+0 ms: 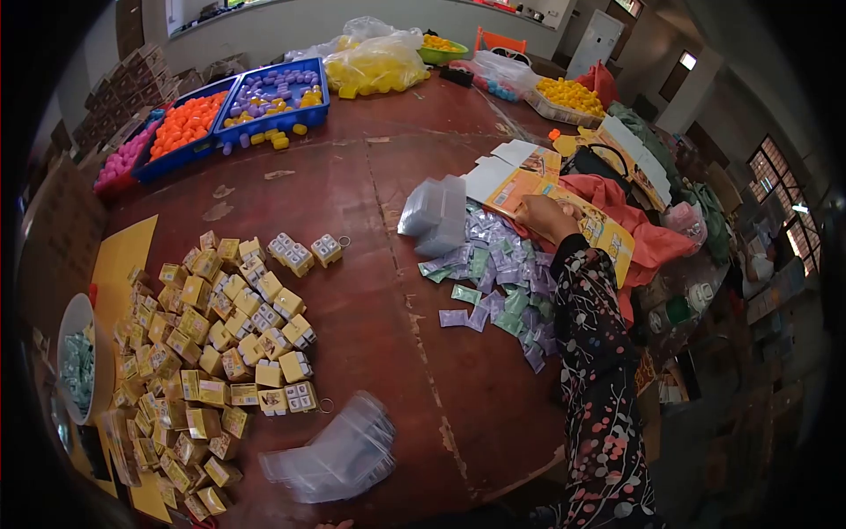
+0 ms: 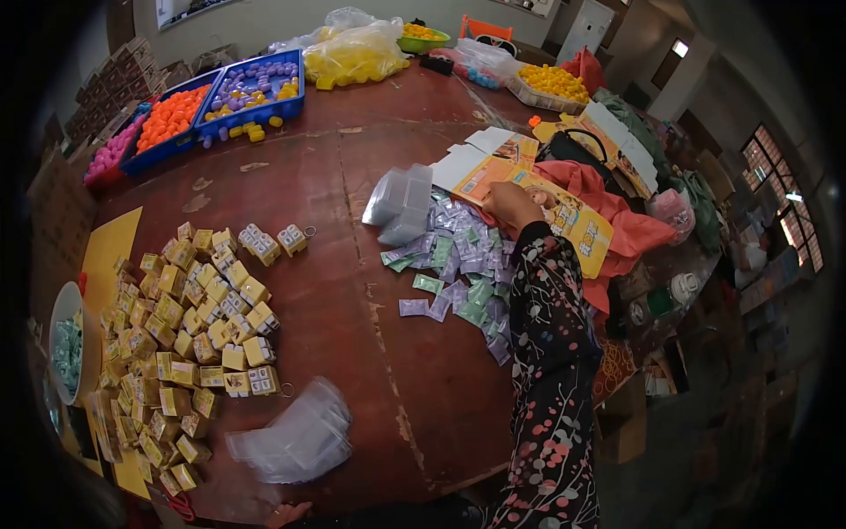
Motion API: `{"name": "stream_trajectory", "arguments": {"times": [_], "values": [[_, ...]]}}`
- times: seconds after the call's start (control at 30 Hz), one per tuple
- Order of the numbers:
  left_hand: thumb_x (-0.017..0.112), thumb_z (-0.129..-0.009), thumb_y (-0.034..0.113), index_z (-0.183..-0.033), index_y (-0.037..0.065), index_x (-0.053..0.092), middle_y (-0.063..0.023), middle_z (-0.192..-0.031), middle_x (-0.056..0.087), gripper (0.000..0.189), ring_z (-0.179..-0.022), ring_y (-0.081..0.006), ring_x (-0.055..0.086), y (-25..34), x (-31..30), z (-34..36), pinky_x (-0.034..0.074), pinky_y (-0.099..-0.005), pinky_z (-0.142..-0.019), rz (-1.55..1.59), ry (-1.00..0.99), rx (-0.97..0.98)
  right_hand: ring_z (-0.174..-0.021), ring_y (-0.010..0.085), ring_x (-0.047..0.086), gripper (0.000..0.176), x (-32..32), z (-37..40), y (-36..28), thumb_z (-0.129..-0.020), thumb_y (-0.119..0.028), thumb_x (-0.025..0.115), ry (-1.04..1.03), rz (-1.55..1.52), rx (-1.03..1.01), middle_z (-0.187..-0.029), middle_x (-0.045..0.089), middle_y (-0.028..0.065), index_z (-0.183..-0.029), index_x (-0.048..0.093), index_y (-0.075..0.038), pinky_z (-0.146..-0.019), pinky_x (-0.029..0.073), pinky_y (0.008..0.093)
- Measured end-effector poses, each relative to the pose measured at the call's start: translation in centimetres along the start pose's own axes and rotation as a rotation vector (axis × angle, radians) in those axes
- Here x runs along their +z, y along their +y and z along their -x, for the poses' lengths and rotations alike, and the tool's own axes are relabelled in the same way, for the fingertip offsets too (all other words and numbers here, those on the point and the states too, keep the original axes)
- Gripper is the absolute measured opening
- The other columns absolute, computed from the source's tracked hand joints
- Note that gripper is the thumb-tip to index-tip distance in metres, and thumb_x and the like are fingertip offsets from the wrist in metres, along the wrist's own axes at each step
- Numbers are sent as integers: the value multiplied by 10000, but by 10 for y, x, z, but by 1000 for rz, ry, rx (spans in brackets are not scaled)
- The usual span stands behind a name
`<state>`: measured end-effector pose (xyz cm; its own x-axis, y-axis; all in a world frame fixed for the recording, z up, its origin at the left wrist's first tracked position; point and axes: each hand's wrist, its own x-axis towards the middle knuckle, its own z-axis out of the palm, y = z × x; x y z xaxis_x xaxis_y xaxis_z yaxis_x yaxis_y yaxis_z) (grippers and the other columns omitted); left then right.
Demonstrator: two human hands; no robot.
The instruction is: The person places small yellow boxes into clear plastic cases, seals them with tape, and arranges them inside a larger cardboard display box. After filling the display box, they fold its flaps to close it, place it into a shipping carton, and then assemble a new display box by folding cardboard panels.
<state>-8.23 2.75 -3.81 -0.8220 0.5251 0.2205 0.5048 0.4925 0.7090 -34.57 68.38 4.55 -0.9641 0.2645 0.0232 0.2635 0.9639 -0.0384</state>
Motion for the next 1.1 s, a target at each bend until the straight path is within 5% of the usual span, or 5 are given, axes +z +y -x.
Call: {"name": "stream_trajectory", "arguments": {"times": [0.23,0.5,0.93,1.03,1.1], "values": [[642,-1015,184,-1146,-22,736,-68,-784,689,262,-682,-183,666,1,1,-10,536,-307,-633,13,-1,9,-888,393,736,187,5,-2,-2,-905,-143,629,5,338,-206,-914,742,219,-1026,686,-13,-774,588,480],[635,-1023,190,-1153,-27,733,-71,-797,699,271,-691,-181,671,9,-5,-8,540,-306,-641,66,56,43,-724,364,733,118,-157,39,17,-930,-158,648,925,400,-3,-768,709,191,-910,674,-44,-621,573,467],[623,-1037,200,-1165,-35,727,-76,-819,717,288,-706,-179,678,87,-98,17,547,-305,-655,984,6,-38,-837,44,633,239,-321,367,-172,-1046,-112,613,1208,-857,-254,-956,737,18,-1172,692,75,-762,492,210],[495,-1109,305,-1530,-74,385,-260,-1514,509,577,-1409,-351,519,158,-135,-41,455,-458,-1133,1425,-258,449,-851,55,639,238,-288,425,-220,-1052,-87,591,1182,-1026,-368,-1001,735,46,-1207,665,78,-775,492,213],[458,-1118,323,-1586,-43,277,-240,-1609,390,621,-1498,-349,398,205,-150,-60,370,-474,-1205,1635,-283,521,-853,55,594,290,-268,465,-268,-1059,-206,620,1219,-1040,-354,-976,699,20,-1153,684,61,-783,467,234]]}}
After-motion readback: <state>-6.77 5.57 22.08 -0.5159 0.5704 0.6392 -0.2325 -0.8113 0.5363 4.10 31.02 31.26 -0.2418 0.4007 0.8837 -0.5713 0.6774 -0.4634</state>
